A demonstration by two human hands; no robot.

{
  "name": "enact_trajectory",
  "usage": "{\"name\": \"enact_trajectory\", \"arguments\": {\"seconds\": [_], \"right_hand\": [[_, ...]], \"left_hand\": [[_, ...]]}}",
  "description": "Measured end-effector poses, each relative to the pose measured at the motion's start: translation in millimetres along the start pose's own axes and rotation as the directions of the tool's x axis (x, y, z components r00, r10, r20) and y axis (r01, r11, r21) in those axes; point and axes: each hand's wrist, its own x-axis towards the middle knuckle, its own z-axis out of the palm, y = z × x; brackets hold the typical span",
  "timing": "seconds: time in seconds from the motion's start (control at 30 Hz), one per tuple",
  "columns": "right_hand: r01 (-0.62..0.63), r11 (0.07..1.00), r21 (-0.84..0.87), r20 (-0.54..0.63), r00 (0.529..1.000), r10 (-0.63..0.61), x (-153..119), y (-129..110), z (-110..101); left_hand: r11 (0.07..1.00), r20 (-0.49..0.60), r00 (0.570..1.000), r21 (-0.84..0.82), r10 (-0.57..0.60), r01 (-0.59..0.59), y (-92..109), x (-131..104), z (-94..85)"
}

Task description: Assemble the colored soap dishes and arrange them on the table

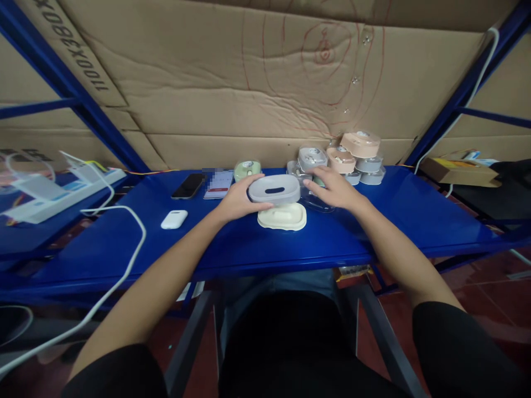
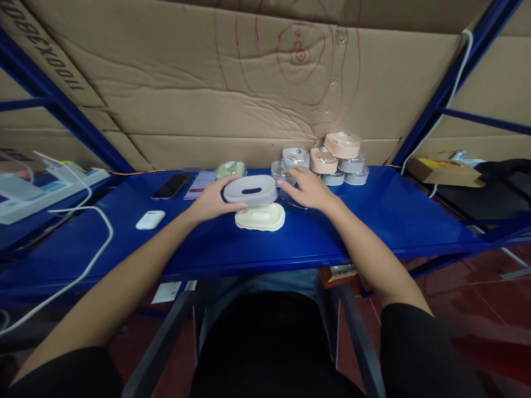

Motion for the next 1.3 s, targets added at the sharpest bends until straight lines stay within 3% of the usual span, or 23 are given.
{"name": "enact_trajectory", "arguments": {"seconds": [0.1,0.17,0.23,0.4,0.53,0.67,0.8,1.03,1.17,1.3], "right_hand": [[-0.14,0.975,-0.173,0.197,0.965,0.173,2.8,18.4,-2.1],[-0.155,0.959,-0.236,0.322,0.919,0.228,3.7,26.7,2.0],[-0.155,0.954,-0.255,0.363,0.899,0.244,4.2,31.5,7.7],[-0.154,0.956,-0.251,0.363,0.9,0.24,4.2,35.0,13.8],[-0.135,0.949,-0.285,0.374,0.896,0.24,4.4,38.5,12.5],[-0.105,0.952,-0.289,0.359,0.91,0.209,5.2,44.7,12.1],[-0.103,0.951,-0.292,0.366,0.906,0.211,5.7,42.5,10.1],[-0.154,0.942,-0.3,0.379,0.887,0.266,5.8,31.9,7.2],[-0.138,0.96,-0.244,0.334,0.917,0.217,5.5,31.7,6.0],[-0.058,0.992,-0.109,0.163,0.984,0.075,2.9,17.4,-0.1]], "left_hand": [[0.996,-0.09,0.993,0.043,-0.077,0.081,-6.6,2.3,0.1],[0.992,-0.116,0.988,0.065,-0.102,0.11,-12.7,4.0,2.6],[0.989,-0.12,0.987,0.081,-0.11,0.12,-18.7,5.4,6.3],[0.979,-0.088,0.981,0.098,-0.172,0.181,-24.9,6.1,13.4],[0.989,-0.111,0.984,0.025,-0.141,0.145,-16.5,3.0,9.1],[0.998,0.068,0.998,-0.063,0.002,0.002,-1.8,-0.9,3.8],[0.996,0.244,0.967,-0.063,0.072,-0.058,5.1,-2.7,9.4],[0.994,0.279,0.954,-0.021,0.109,-0.108,-5.9,-1.5,15.9],[0.993,0.323,0.941,0.022,0.104,-0.117,-5.1,-1.4,15.1],[0.994,0.315,0.946,0.058,0.074,-0.097,-2.9,-3.4,21.6]]}}
